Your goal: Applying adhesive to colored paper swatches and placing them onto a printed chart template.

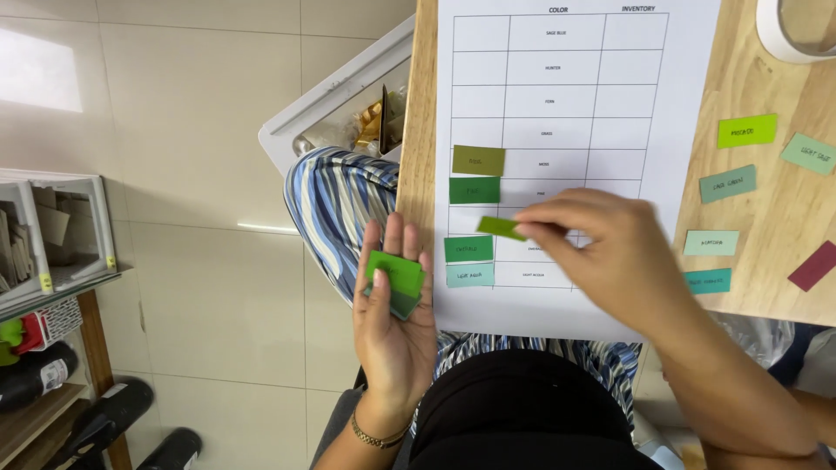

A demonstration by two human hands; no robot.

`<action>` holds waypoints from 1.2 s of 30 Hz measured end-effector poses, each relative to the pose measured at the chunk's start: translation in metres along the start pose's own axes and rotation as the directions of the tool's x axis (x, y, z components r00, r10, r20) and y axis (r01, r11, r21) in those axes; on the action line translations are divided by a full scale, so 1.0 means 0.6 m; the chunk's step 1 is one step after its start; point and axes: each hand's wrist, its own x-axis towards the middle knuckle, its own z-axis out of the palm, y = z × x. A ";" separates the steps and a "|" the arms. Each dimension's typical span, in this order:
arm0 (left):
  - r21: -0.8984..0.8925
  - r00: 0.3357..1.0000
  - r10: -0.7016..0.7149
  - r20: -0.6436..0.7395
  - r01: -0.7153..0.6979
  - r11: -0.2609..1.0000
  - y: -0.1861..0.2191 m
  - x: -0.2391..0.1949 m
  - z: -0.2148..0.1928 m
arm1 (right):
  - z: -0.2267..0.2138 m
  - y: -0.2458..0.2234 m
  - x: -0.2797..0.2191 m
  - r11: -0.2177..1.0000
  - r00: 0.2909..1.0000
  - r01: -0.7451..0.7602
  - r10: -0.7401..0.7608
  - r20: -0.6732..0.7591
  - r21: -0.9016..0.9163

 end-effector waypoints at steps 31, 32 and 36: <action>0.178 0.937 -0.021 0.348 -0.044 0.983 -0.057 -0.002 0.079 | -0.061 -0.105 0.006 0.997 0.997 0.075 -0.075 0.030 -0.006; 0.179 0.936 -0.023 0.352 -0.043 0.983 -0.060 -0.003 0.080 | -0.058 -0.105 0.005 0.997 0.997 0.075 -0.075 0.025 -0.007; 0.211 0.980 -0.031 0.195 -0.011 0.977 -0.071 -0.003 0.075 | -0.048 -0.098 0.004 0.993 0.993 0.115 -0.115 0.021 0.003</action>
